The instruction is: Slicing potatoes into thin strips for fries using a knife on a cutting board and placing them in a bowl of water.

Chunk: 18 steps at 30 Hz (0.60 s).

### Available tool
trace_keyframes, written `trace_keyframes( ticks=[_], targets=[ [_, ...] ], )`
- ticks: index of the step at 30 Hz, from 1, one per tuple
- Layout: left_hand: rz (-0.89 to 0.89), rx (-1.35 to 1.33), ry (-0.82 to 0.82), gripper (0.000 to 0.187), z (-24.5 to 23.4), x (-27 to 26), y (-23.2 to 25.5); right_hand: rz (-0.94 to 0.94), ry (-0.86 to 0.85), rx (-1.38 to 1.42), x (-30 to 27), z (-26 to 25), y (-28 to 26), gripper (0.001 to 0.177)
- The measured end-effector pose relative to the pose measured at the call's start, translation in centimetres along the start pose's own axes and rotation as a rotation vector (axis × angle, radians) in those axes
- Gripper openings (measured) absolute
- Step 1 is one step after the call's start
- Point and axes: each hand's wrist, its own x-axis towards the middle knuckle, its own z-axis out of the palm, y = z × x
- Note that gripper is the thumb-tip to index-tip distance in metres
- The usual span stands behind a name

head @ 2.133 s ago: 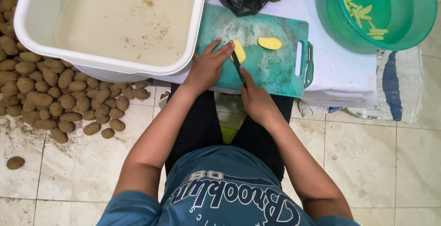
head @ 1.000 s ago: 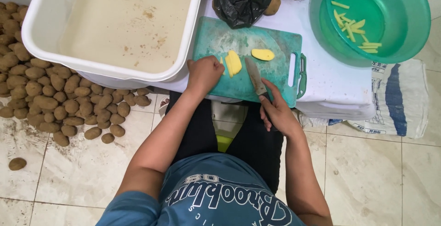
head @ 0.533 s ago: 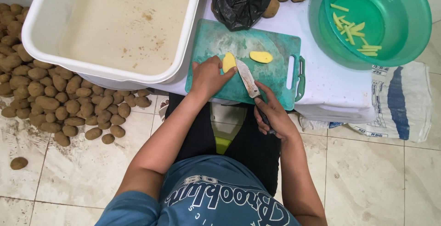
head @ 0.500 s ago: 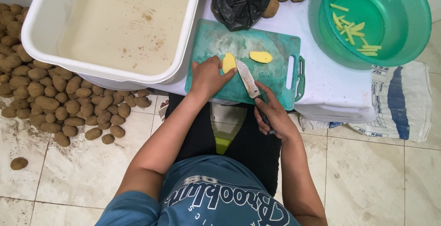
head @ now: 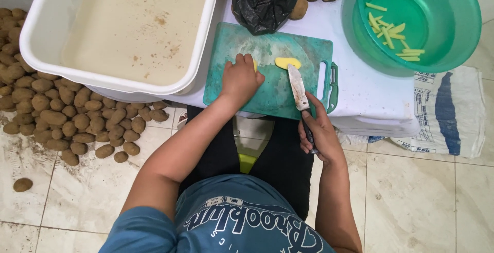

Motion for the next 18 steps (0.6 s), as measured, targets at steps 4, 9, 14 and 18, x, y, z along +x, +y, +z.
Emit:
trace_keyframes(
  ticks=[4,9,14,18],
  targets=[
    [-0.049,-0.189,-0.064,0.048,-1.7,-0.1,-1.3,-0.005,-0.008,0.020,0.0,0.0,0.4,0.056],
    [-0.318,-1.037,-0.158,0.042,-2.5,-0.1,-4.7,-0.028,-0.049,-0.004,0.0,0.0,0.3,0.056],
    [-0.350,-1.838,-0.286,0.040,-5.0,0.5,-3.7,-0.043,-0.061,0.033,0.2,-0.1,0.4,0.057],
    [-0.230,-2.090,-0.535,0.046,-6.1,2.9,-1.6,-0.053,-0.054,0.073,-0.2,-0.8,0.2,0.057]
  ],
)
